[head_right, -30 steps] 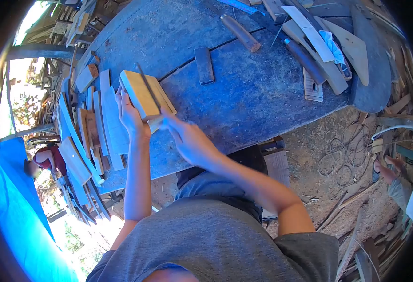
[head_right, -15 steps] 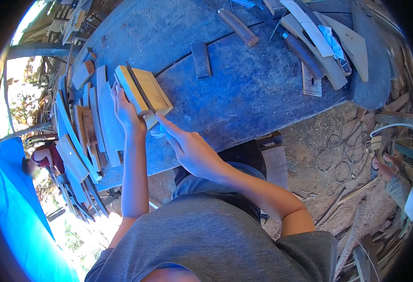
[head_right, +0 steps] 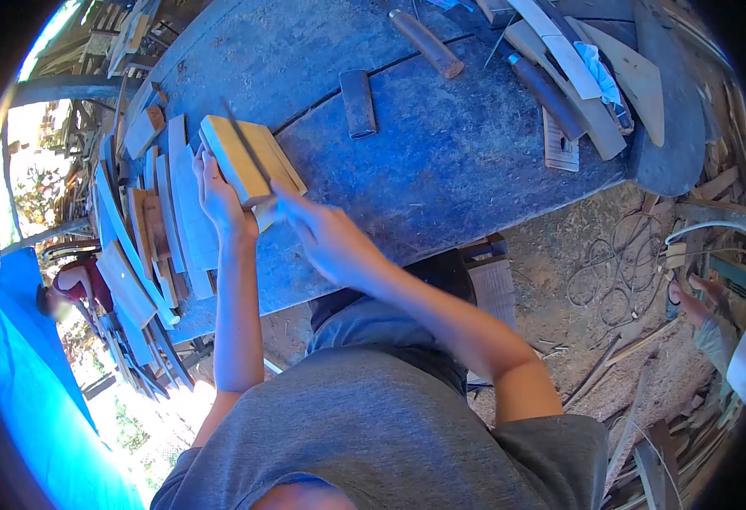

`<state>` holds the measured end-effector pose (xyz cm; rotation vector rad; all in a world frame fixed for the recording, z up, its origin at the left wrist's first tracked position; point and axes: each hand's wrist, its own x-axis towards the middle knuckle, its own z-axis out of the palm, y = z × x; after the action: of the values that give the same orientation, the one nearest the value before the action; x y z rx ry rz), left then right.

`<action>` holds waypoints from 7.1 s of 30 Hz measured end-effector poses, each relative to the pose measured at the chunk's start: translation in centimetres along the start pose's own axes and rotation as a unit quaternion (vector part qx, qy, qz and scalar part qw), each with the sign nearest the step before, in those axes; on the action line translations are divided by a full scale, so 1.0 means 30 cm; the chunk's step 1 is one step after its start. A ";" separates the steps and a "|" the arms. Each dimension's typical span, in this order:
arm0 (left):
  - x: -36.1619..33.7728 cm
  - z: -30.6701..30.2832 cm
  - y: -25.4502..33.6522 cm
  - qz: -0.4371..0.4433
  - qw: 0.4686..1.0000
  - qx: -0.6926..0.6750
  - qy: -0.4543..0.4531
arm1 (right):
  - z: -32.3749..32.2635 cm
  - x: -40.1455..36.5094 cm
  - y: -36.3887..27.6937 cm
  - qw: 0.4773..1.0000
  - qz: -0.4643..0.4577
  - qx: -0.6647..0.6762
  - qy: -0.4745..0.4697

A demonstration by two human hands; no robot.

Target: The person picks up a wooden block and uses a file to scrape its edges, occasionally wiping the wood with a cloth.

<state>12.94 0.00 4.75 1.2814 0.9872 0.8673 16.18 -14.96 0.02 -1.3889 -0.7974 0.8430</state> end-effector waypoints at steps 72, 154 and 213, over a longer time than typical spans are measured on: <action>0.100 -0.233 0.011 -0.225 0.950 -0.183 -0.117 | -0.299 -0.020 0.100 0.903 -0.152 -0.280 0.288; -0.002 -0.622 -0.155 0.341 0.718 0.603 -0.070 | -0.426 -0.176 0.141 0.735 -0.143 -0.585 0.311; 0.101 -0.607 0.182 0.172 0.838 0.478 -0.199 | -0.313 -0.142 0.109 0.596 0.179 -0.663 0.416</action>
<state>-2.93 9.82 9.50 2.4405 0.8676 0.2810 22.15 -23.28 -3.48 -3.0018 -0.2590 -0.4639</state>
